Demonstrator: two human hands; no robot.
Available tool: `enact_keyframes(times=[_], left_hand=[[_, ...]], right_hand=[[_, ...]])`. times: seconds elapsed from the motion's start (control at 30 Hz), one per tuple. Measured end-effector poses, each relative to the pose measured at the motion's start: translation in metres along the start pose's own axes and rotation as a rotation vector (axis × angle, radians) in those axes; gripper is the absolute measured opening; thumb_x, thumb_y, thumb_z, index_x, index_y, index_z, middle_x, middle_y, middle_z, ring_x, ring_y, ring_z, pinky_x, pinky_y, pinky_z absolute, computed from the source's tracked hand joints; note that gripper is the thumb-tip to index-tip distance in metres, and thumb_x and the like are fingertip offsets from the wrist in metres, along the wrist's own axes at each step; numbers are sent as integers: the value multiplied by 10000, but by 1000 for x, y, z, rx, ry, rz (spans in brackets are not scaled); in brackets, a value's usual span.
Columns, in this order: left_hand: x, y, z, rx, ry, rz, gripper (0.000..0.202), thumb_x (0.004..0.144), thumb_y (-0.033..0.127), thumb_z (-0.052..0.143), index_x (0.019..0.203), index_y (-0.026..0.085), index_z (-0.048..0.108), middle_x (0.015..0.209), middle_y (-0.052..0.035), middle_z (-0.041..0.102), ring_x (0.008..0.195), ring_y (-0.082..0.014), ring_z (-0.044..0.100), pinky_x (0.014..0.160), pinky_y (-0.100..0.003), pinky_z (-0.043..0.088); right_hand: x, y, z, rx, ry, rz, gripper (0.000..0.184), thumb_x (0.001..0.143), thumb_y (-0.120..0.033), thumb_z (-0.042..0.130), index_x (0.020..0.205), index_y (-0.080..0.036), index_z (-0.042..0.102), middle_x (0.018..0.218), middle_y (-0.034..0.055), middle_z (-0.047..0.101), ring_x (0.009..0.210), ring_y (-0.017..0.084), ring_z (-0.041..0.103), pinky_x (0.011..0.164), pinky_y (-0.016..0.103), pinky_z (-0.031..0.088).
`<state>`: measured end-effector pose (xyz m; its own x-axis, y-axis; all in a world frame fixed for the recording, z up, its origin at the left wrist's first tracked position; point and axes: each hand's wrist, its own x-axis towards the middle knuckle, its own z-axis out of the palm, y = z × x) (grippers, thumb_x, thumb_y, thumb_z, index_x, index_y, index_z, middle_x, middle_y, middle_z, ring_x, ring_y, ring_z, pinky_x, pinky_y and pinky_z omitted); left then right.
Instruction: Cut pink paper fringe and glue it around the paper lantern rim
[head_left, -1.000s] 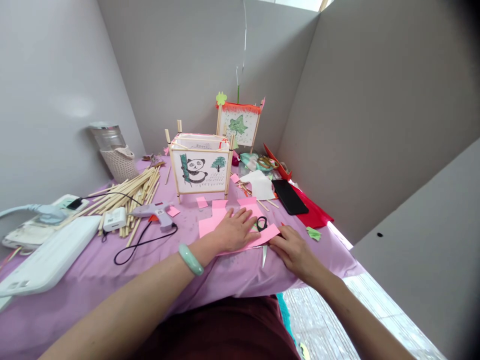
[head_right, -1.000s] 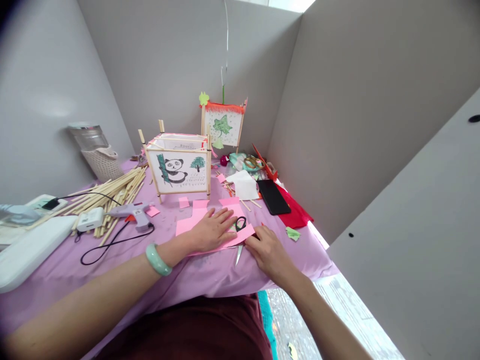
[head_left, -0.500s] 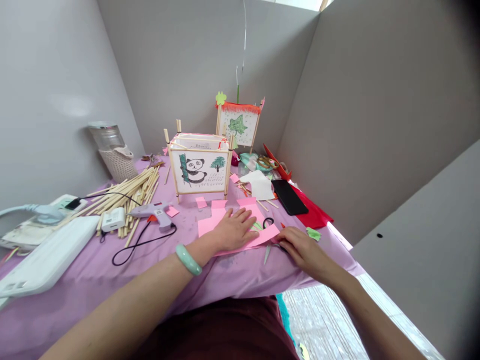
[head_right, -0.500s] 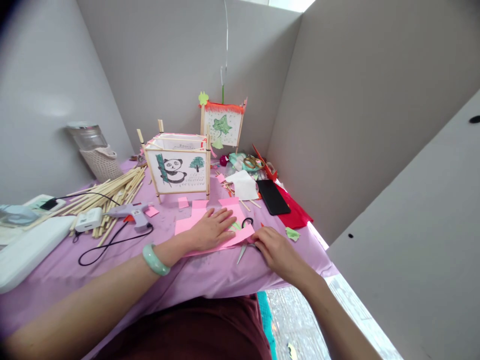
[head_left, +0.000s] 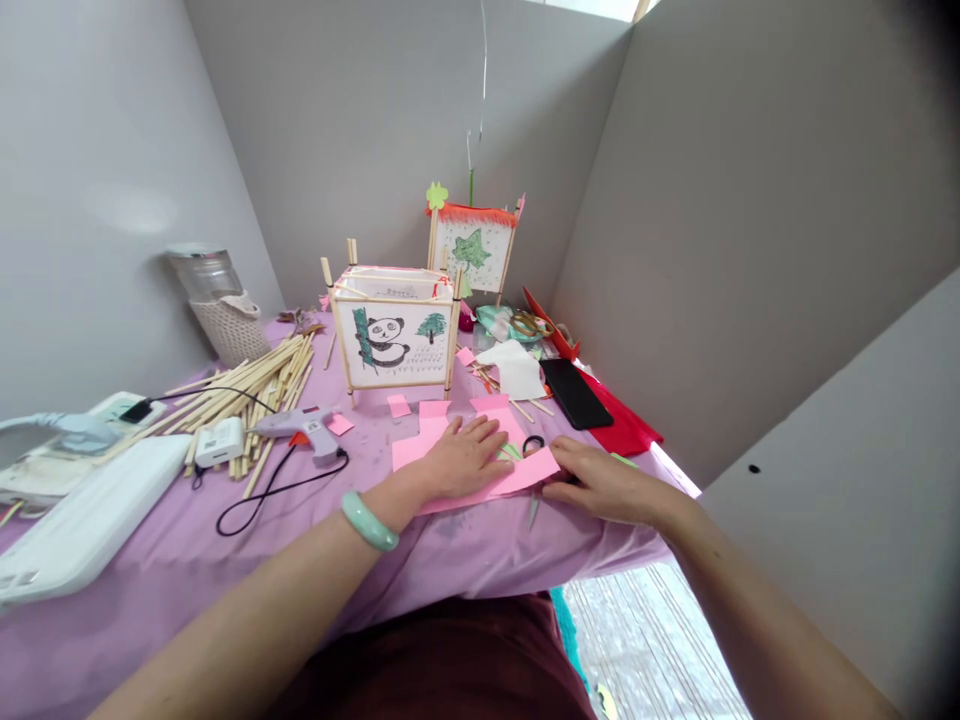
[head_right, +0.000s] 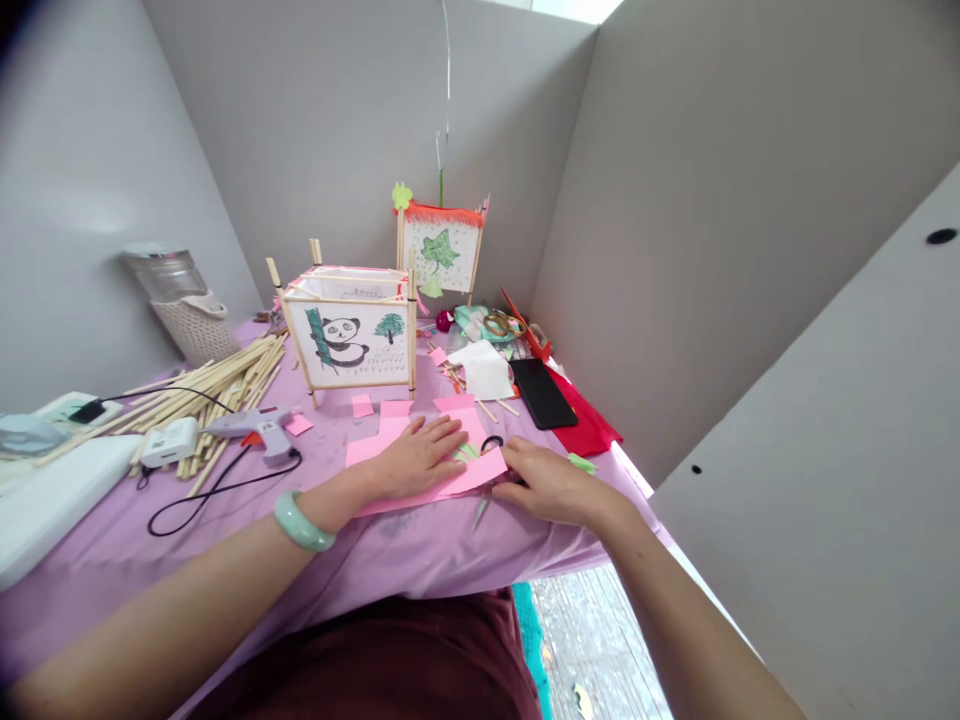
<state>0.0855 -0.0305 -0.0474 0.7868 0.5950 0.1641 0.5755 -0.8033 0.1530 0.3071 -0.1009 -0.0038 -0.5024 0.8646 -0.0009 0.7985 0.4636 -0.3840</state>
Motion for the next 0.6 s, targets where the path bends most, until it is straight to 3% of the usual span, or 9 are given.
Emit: enact_keyframes(times=[0.17, 0.27, 0.33, 0.43, 0.5, 0.6], left_hand=[[-1, -3, -12, -157, 85, -59, 528, 899, 465, 353, 1315, 148, 425, 1389, -118, 435, 1306, -244, 339, 1050, -418, 266], [-17, 6, -29, -178, 266, -98, 430, 897, 389, 399, 1251, 162, 495, 1314, -100, 515, 1259, -228, 397, 1051, -392, 279], [-36, 13, -39, -185, 302, -143, 351, 902, 342, 390, 1160, 177, 562, 1203, -87, 591, 1130, -213, 505, 987, -375, 351], [-69, 22, -46, -125, 190, -151, 280, 841, 341, 496, 1051, 200, 616, 1087, -70, 628, 1033, -236, 543, 933, -399, 384], [-86, 25, -46, -57, 103, -160, 321, 774, 328, 580, 1071, 209, 606, 1084, -78, 613, 1032, -264, 530, 919, -429, 382], [-100, 25, -44, 11, 82, -198, 361, 782, 176, 507, 1135, 221, 568, 1099, -83, 590, 1025, -248, 526, 901, -415, 387]], right_hand=[[-6, 1, -1, 15, 27, -43, 373, 837, -314, 551, 1204, -258, 510, 1090, 57, 581, 936, 195, 577, 779, 300, 467], [-9, -2, 2, -20, 34, -53, 368, 839, -316, 554, 1203, -281, 516, 1128, 45, 600, 992, 213, 580, 787, 299, 466], [-9, -4, 7, -67, 85, -18, 351, 860, -338, 523, 1206, -285, 512, 1137, 47, 596, 1000, 219, 578, 779, 302, 467], [-9, -6, 13, -143, 127, 37, 382, 879, -383, 490, 1240, -259, 478, 1082, 75, 576, 924, 206, 583, 740, 299, 467], [-9, -7, 14, -179, 121, 47, 370, 884, -399, 481, 1222, -249, 486, 1028, 73, 563, 870, 193, 579, 709, 292, 461], [-8, -12, 12, -217, 141, 77, 334, 861, -436, 510, 1131, -241, 537, 987, 65, 550, 808, 188, 569, 641, 288, 444]])
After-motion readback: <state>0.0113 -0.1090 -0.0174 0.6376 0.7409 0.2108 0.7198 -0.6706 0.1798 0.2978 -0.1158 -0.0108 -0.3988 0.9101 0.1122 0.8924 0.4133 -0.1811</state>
